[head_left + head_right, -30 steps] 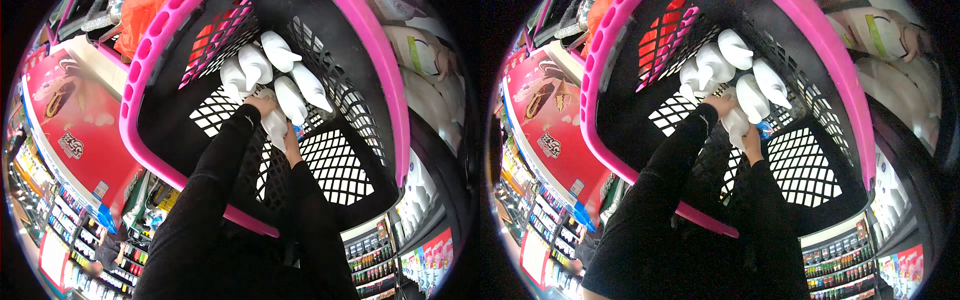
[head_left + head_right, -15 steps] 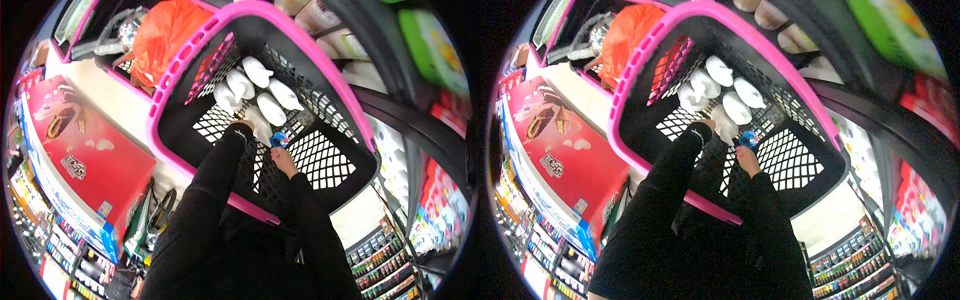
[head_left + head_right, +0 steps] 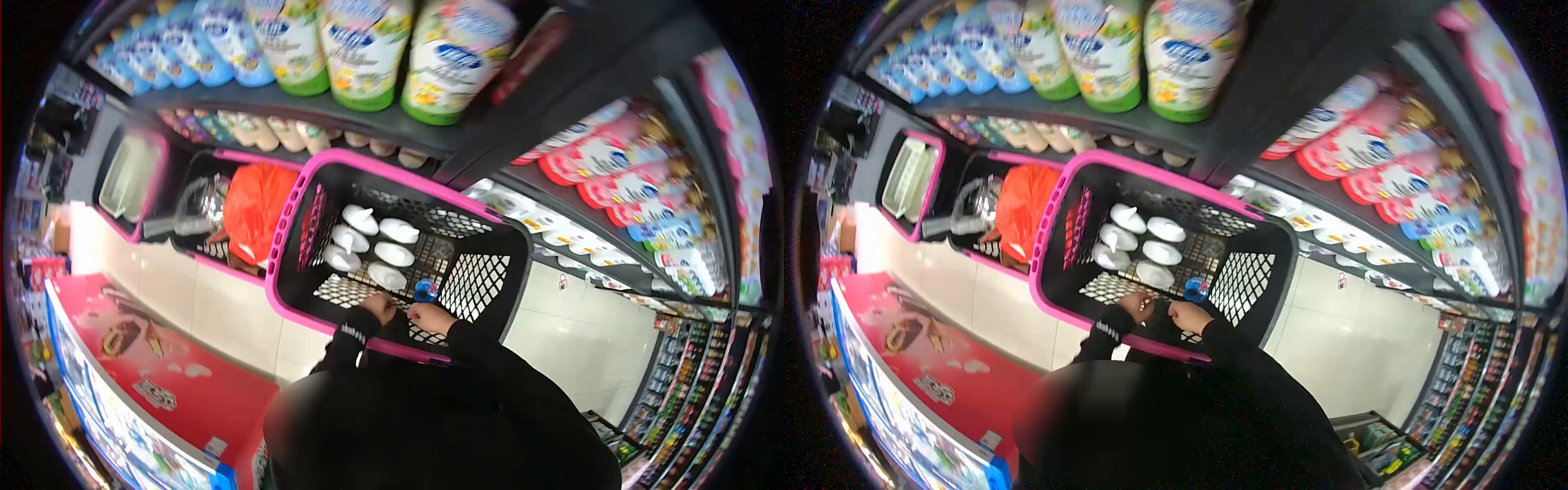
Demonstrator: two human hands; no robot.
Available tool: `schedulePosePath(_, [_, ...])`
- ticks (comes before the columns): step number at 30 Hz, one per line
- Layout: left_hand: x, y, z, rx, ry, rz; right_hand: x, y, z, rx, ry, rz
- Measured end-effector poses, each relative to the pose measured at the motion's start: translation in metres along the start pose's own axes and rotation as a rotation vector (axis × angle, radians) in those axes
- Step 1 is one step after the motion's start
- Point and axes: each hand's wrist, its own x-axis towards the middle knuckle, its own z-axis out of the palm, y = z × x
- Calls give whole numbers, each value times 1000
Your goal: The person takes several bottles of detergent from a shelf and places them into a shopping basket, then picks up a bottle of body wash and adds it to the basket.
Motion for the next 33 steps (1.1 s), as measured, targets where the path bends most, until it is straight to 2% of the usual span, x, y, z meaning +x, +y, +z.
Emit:
schedulePosePath(1, [-15, 6, -2, -87, 28, 94, -3, -11, -4, -33, 18, -46])
schedulePosePath(2, [-29, 18, -5, -46, 66, 136, -6, -20, -9, -66, 37, -89])
schedulePosePath(3, [-40, 28, -6, -127, 34, 87, -13, -28, -13, -58, 81, -139])
schedulePosePath(5, [-56, 41, -5, -82, -18, 55, -28, -35, -18, -58, 105, -190])
schedulePosePath(7, [-69, 55, 1, -97, -26, 133, -51, -37, -24, -61, 94, -192])
schedulePosePath(9, [-81, 84, 6, -29, -52, 176, -83, -34, -29, -94, 156, -261])
schedulePosePath(10, [-81, 85, 17, 123, -46, 236, -107, -37, -34, -150, 172, -267])
schedulePosePath(11, [-74, 78, 33, 133, -77, 349, -124, -28, -33, -131, 186, -276])
schedulePosePath(13, [-89, 128, 41, 312, -113, 389, -171, -21, -35, -99, 234, -298])
schedulePosePath(15, [-98, 161, 61, 311, -182, 434, -215, -1, -30, -50, 256, -310])
schedulePosePath(19, [-112, 194, 127, 322, -321, 623, -310, 42, -7, -12, 353, -253])
schedulePosePath(21, [-123, 216, 159, 369, -467, 603, -355, 66, 10, 11, 430, -237])
schedulePosePath(22, [-128, 225, 175, 390, -488, 614, -377, 77, 19, 45, 484, -196])
schedulePosePath(24, [-133, 243, 205, 559, -654, 643, -418, 94, 35, 82, 562, -139])
schedulePosePath(26, [-140, 263, 229, 587, -715, 684, -456, 106, 54, 121, 610, 33])
schedulePosePath(31, [-154, 301, 279, 671, -838, 753, -508, 131, 94, 221, 804, 174])
schedulePosePath(33, [-152, 306, 297, 663, -909, 839, -513, 140, 105, 377, 863, 196])
